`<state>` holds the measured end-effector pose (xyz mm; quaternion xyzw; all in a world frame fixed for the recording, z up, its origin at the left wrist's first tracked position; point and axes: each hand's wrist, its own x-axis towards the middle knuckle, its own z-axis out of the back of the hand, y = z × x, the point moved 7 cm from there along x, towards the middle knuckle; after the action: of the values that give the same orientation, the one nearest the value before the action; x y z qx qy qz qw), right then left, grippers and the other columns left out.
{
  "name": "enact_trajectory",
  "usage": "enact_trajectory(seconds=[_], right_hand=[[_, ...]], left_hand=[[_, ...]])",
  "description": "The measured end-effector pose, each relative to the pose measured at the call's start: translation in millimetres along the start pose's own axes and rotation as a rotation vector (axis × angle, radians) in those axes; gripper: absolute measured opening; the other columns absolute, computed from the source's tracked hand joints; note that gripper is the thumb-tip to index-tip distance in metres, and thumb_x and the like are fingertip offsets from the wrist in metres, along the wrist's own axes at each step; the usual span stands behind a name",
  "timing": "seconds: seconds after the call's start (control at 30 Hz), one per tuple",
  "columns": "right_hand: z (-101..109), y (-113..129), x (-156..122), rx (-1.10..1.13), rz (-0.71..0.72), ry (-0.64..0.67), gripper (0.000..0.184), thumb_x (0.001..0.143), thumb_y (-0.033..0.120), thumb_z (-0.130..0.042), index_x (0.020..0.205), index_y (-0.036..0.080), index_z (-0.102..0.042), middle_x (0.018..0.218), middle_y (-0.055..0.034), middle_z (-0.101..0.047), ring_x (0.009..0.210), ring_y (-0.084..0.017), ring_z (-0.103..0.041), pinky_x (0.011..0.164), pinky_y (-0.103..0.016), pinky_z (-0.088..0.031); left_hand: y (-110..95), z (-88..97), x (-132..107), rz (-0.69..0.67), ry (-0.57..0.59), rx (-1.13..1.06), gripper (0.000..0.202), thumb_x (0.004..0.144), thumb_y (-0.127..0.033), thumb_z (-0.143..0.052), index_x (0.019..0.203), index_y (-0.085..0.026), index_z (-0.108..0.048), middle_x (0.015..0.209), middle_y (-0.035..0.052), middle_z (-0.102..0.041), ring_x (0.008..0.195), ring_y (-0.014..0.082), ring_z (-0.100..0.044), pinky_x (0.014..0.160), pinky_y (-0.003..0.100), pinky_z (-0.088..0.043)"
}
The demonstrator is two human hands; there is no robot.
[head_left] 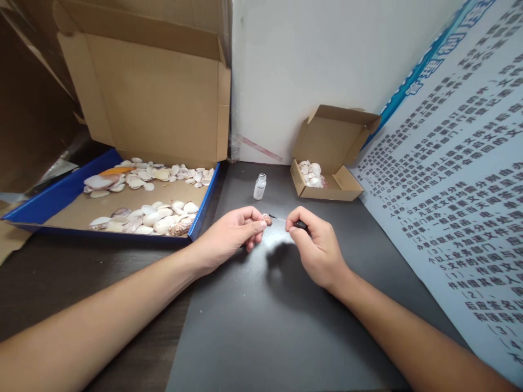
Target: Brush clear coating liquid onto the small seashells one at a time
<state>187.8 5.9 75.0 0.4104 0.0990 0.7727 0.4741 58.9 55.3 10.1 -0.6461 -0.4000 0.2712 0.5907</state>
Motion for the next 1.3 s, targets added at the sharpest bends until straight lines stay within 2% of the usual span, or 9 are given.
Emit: enact_trajectory(seconds=[0.07, 0.2, 0.4, 0.6, 0.8, 0.97, 1.03, 1.17, 1.3], right_hand=[[2, 0, 0, 0.011, 0.003, -0.021, 0.014, 0.083, 0.012, -0.044, 0.073, 0.020, -0.047, 0.064, 0.0038, -0.044, 0.059, -0.013, -0.040, 0.057, -0.027, -0.031], [-3, 6, -3, 0.050, 0.074, 0.049, 0.013, 0.084, 0.013, -0.043, 0.074, 0.020, -0.048, 0.066, 0.0032, -0.046, 0.060, -0.013, -0.041, 0.058, -0.027, -0.032], [0, -2, 0, 0.002, -0.021, -0.001, 0.014, 0.082, 0.010, -0.044, 0.073, 0.020, -0.048, 0.063, 0.0044, -0.043, 0.058, -0.012, -0.039, 0.056, -0.026, -0.030], [-4, 5, -3, 0.058, 0.070, 0.050, 0.013, 0.083, 0.011, -0.044, 0.075, 0.019, -0.049, 0.067, 0.0041, -0.046, 0.061, -0.011, -0.040, 0.058, -0.025, -0.032], [-1, -2, -1, 0.014, -0.003, 0.005, 0.014, 0.082, 0.009, -0.045, 0.074, 0.019, -0.049, 0.064, 0.0050, -0.044, 0.059, -0.011, -0.039, 0.056, -0.025, -0.031], [-5, 8, -3, 0.069, 0.118, 0.060, 0.013, 0.085, 0.011, -0.045, 0.076, 0.019, -0.050, 0.071, 0.0032, -0.049, 0.064, -0.011, -0.043, 0.060, -0.025, -0.034], [-8, 6, -3, 0.044, 0.108, 0.087, 0.013, 0.084, 0.010, -0.045, 0.075, 0.018, -0.050, 0.070, 0.0032, -0.049, 0.064, -0.011, -0.043, 0.060, -0.025, -0.033], [-5, 0, -1, 0.022, 0.029, 0.038, 0.014, 0.082, 0.008, -0.045, 0.074, 0.019, -0.049, 0.064, 0.0046, -0.045, 0.060, -0.011, -0.040, 0.057, -0.025, -0.031], [-2, 7, -3, 0.088, 0.113, 0.022, 0.013, 0.084, 0.011, -0.045, 0.075, 0.019, -0.050, 0.067, 0.0041, -0.047, 0.061, -0.011, -0.041, 0.058, -0.025, -0.033]], left_hand=[[0, -0.5, 0, 0.002, 0.002, -0.006, 0.024, 0.086, -0.038, -0.064, 0.083, -0.017, -0.052, 0.065, -0.0043, -0.054, 0.055, 0.0067, -0.046, 0.055, 0.021, -0.035], [-1, -1.8, -1, 0.005, 0.007, -0.036, 0.024, 0.086, -0.036, -0.064, 0.080, -0.018, -0.050, 0.062, -0.0050, -0.052, 0.055, 0.0068, -0.044, 0.054, 0.021, -0.035], [0, -1.1, -1, 0.002, -0.003, -0.068, 0.023, 0.086, -0.034, -0.063, 0.079, -0.018, -0.049, 0.065, -0.0043, -0.052, 0.054, 0.0059, -0.041, 0.053, 0.021, -0.035], [-2, -2.8, -2, 0.022, 0.003, -0.100, 0.016, 0.086, -0.029, -0.061, 0.083, -0.016, -0.053, 0.061, -0.0060, -0.047, 0.053, 0.0057, -0.039, 0.053, 0.020, -0.034], [-5, -2.5, -4, 0.032, -0.005, -0.115, 0.013, 0.086, -0.028, -0.059, 0.085, -0.016, -0.055, 0.064, -0.0052, -0.048, 0.053, 0.0060, -0.041, 0.053, 0.020, -0.035], [-4, -1.8, -4, 0.034, -0.018, -0.129, 0.010, 0.085, -0.024, -0.057, 0.081, -0.017, -0.051, 0.062, -0.0055, -0.047, 0.052, 0.0064, -0.041, 0.053, 0.020, -0.036], [-4, -1.9, -3, 0.036, -0.021, -0.134, 0.009, 0.085, -0.022, -0.056, 0.081, -0.017, -0.051, 0.061, -0.0056, -0.046, 0.052, 0.0064, -0.040, 0.053, 0.020, -0.035], [-4, -1.8, -3, 0.031, -0.029, -0.153, 0.009, 0.085, -0.022, -0.056, 0.081, -0.017, -0.051, 0.063, -0.0053, -0.046, 0.052, 0.0059, -0.039, 0.052, 0.020, -0.035], [-3, -1.8, -4, 0.037, -0.027, -0.152, 0.009, 0.085, -0.023, -0.057, 0.081, -0.017, -0.052, 0.060, -0.0056, -0.045, 0.052, 0.0066, -0.039, 0.052, 0.021, -0.035]])
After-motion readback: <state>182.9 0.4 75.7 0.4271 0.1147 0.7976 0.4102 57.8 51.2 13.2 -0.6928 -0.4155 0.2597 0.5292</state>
